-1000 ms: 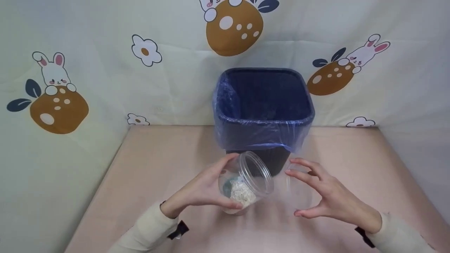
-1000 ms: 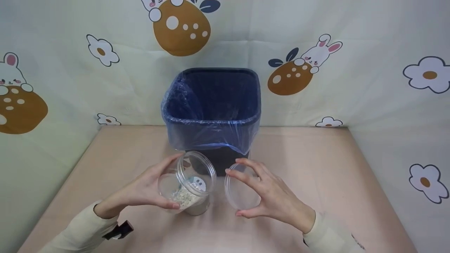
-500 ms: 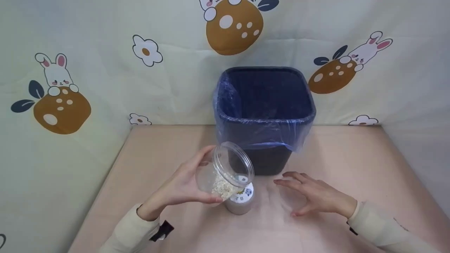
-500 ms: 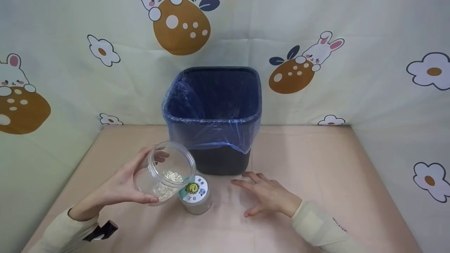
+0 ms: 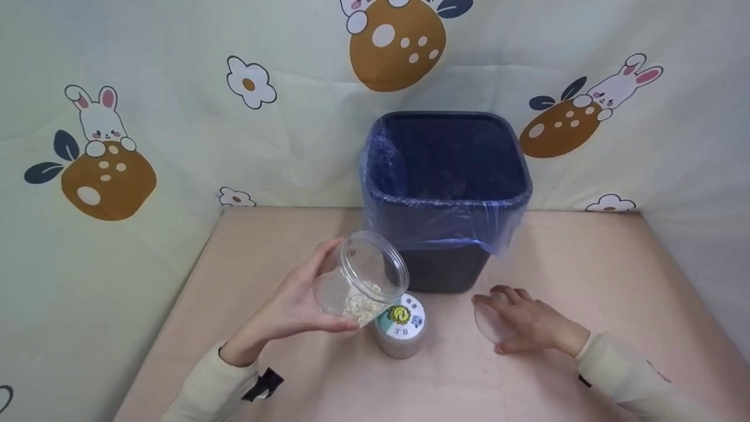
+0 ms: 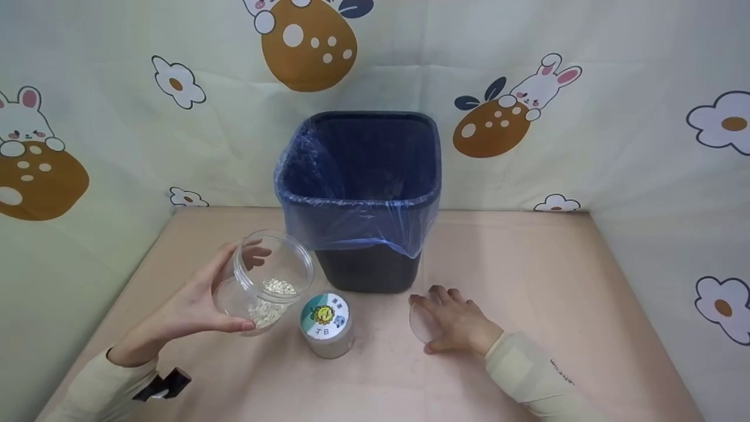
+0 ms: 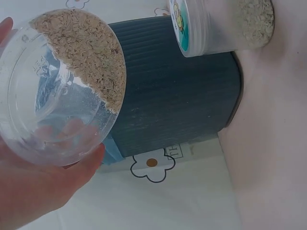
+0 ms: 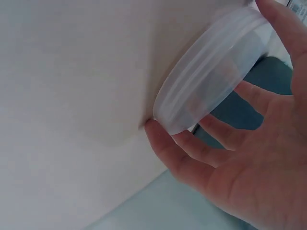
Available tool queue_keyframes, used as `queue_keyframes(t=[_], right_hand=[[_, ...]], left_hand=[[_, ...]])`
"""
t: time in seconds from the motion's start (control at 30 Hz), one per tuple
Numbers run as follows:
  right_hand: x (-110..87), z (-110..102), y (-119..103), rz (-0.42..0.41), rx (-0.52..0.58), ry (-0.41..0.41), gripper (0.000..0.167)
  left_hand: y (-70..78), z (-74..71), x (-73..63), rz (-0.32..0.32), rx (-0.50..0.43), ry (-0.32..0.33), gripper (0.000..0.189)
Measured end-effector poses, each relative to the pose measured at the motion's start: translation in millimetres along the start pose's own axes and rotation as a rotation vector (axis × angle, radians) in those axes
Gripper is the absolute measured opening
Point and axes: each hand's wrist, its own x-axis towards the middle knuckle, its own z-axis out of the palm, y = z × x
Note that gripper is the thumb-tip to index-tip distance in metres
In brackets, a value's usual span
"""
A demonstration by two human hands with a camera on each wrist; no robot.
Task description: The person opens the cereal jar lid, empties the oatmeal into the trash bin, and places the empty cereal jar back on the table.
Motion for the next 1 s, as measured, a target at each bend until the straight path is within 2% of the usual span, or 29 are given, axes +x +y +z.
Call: queue_keyframes(t=[0.37, 0.5, 0.63, 0.77, 1.0], right_hand=[[-3.1, -12, 12, 0.036, 0.095, -0.040, 0.096], [-4.4, -24, 15, 0.045, 0.138, -0.035, 0.086], [-4.4, -41, 20, -0.026, 0.169, 0.023, 0.065], [-0.7, -62, 24, -0.080, 0.166, 0.104, 0.052], [9.0, -110, 35, 0.014, 0.265, 0.262, 0.033]], left_hand=[[-6.8, -2.2, 4.7, 0.031, -0.028, -0.019, 0.107], [-11.8, -1.1, 4.4, 0.053, -0.032, -0.020, 0.105], [-16.3, 0.0, 2.0, 0.051, -0.034, -0.012, 0.105], [-20.8, 0.8, -1.4, 0.020, -0.027, 0.004, 0.106], [-31.9, 2.6, -7.2, -0.048, -0.011, 0.014, 0.107]])
